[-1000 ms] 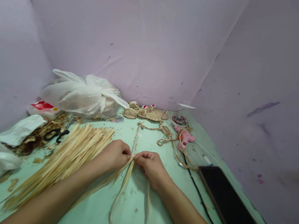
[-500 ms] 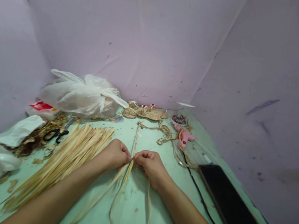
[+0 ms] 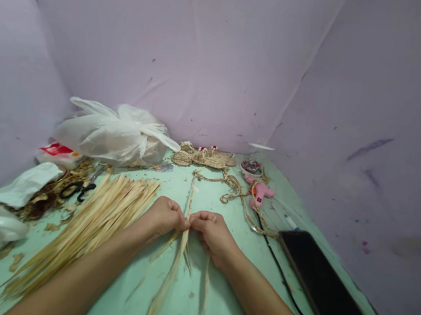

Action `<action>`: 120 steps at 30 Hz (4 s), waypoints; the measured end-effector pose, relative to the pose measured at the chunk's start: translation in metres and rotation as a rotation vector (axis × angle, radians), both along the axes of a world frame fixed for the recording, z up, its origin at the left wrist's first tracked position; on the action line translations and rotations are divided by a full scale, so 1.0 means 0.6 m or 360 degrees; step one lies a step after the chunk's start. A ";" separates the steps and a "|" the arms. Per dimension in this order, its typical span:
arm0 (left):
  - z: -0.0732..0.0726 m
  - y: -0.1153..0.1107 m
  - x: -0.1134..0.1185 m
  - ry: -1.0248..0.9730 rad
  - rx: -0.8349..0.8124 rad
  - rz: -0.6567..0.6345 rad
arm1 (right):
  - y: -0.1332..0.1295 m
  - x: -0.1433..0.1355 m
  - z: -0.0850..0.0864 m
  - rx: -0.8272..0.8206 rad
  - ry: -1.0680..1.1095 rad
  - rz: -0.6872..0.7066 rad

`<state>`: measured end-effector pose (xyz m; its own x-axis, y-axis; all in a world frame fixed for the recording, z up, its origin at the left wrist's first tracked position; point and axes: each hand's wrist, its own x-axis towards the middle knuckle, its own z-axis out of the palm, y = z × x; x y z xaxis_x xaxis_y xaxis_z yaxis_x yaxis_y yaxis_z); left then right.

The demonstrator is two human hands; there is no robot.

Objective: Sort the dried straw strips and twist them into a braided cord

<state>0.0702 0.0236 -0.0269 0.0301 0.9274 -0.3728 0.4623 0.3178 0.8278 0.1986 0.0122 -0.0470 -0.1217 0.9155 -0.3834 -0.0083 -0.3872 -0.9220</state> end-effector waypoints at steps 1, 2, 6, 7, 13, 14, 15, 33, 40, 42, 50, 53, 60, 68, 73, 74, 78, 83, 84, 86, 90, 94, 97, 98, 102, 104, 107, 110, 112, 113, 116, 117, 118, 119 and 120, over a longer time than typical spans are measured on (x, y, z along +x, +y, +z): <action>0.000 0.000 0.000 0.0015 0.0010 -0.0001 | 0.001 0.001 0.000 -0.0028 0.0025 0.0008; 0.001 -0.001 0.000 0.0014 -0.0002 0.0002 | 0.002 0.002 0.000 -0.0052 0.0050 0.0016; 0.006 -0.006 0.007 -0.0213 -0.0225 -0.0057 | 0.005 0.002 -0.004 -0.0070 0.0099 0.0021; 0.006 -0.007 0.008 -0.0290 -0.0291 -0.0082 | 0.005 0.001 -0.006 -0.0062 0.0101 0.0024; -0.006 -0.003 -0.003 -0.0501 -0.0405 -0.0155 | 0.003 -0.004 -0.018 0.0080 0.0096 0.0011; -0.006 -0.002 -0.006 -0.0501 -0.0393 -0.0174 | 0.002 -0.004 -0.019 0.0114 0.0078 -0.0001; -0.006 -0.001 -0.009 -0.0507 -0.0384 -0.0191 | 0.002 -0.003 -0.020 0.0140 0.0060 -0.0008; -0.006 0.004 0.000 -0.0196 0.0046 -0.0172 | -0.002 0.008 -0.003 -0.0028 0.0186 0.0107; -0.003 -0.005 -0.001 -0.0218 -0.0132 -0.0158 | -0.002 0.005 -0.021 0.0275 -0.0065 0.0016; 0.000 -0.007 0.003 -0.0266 -0.0144 -0.0143 | -0.001 0.004 -0.031 0.0388 -0.0143 0.0030; -0.019 -0.008 0.016 -0.0269 -0.0016 0.0068 | -0.006 0.015 -0.026 0.0792 -0.0853 0.0181; -0.028 -0.008 0.019 -0.0276 0.0047 0.0026 | -0.018 0.021 0.002 0.0816 -0.1273 0.0227; -0.012 -0.015 0.023 -0.0339 -0.0126 0.0142 | -0.068 -0.013 0.027 0.0981 -0.1985 0.0524; -0.014 -0.014 0.012 -0.0396 -0.0098 -0.0003 | -0.081 -0.029 0.025 0.1005 -0.1973 0.0733; -0.009 -0.003 -0.007 -0.0426 -0.0169 -0.0127 | -0.047 0.013 0.047 0.0933 -0.1359 0.0553; -0.007 -0.002 -0.010 -0.0431 -0.0179 -0.0147 | -0.036 0.022 0.049 0.0866 -0.1166 0.0383; -0.005 0.000 -0.017 -0.0451 -0.0211 -0.0170 | -0.003 0.026 0.050 0.0277 -0.0326 -0.0016; -0.007 0.000 -0.017 -0.0477 -0.0212 -0.0187 | -0.006 -0.010 0.035 -0.0233 0.0220 0.0294; -0.008 0.001 -0.018 -0.0457 -0.0202 -0.0208 | -0.007 -0.014 0.031 -0.0229 0.0195 0.0282; -0.010 0.002 -0.022 -0.0404 -0.0164 -0.0290 | -0.007 -0.016 0.023 -0.0164 0.0052 0.0233; -0.017 0.006 -0.028 -0.0361 -0.0050 -0.0460 | -0.006 -0.012 0.008 -0.0055 -0.0151 0.0224; -0.021 0.008 -0.029 -0.0262 0.0045 -0.0515 | -0.009 -0.013 -0.005 -0.0002 -0.0188 0.0155; -0.024 0.007 -0.026 -0.0055 0.0130 -0.0529 | -0.012 -0.018 -0.014 0.0052 -0.0253 0.0061; -0.024 0.007 -0.024 0.0028 0.0167 -0.0514 | -0.014 -0.020 -0.017 0.0072 -0.0256 0.0022; -0.018 0.004 -0.021 0.0316 0.0284 -0.0452 | -0.017 -0.025 -0.025 0.0155 -0.0192 -0.0125; -0.008 0.002 -0.025 0.0380 0.0288 -0.0481 | -0.019 -0.026 -0.026 0.0189 -0.0158 -0.0167; 0.010 -0.003 -0.031 0.0453 0.0281 -0.0485 | -0.020 -0.025 -0.023 0.0194 -0.0141 -0.0185; 0.022 -0.017 -0.027 0.0560 0.0389 -0.0459 | -0.022 -0.025 -0.016 0.0153 -0.0069 -0.0191; 0.022 -0.034 -0.013 0.0632 0.0498 -0.0447 | -0.022 -0.025 -0.011 0.0103 0.0027 -0.0220; 0.021 -0.043 -0.004 0.0649 0.0554 -0.0426 | -0.023 -0.025 -0.009 0.0073 0.0082 -0.0242; 0.017 -0.069 0.022 0.0599 0.0658 -0.0363 | -0.022 -0.024 -0.006 0.0014 0.0228 -0.0275; 0.017 -0.073 0.027 0.0574 0.0657 -0.0372 | -0.022 -0.023 -0.006 0.0004 0.0263 -0.0272; 0.019 -0.074 0.028 0.0567 0.0634 -0.0392 | -0.021 -0.022 -0.007 -0.0005 0.0284 -0.0267; 0.023 -0.071 0.027 0.0584 0.0609 -0.0395 | -0.020 -0.020 -0.008 -0.0008 0.0290 -0.0255; 0.027 -0.066 0.023 0.0599 0.0598 -0.0363 | -0.019 -0.018 -0.009 -0.0009 0.0290 -0.0230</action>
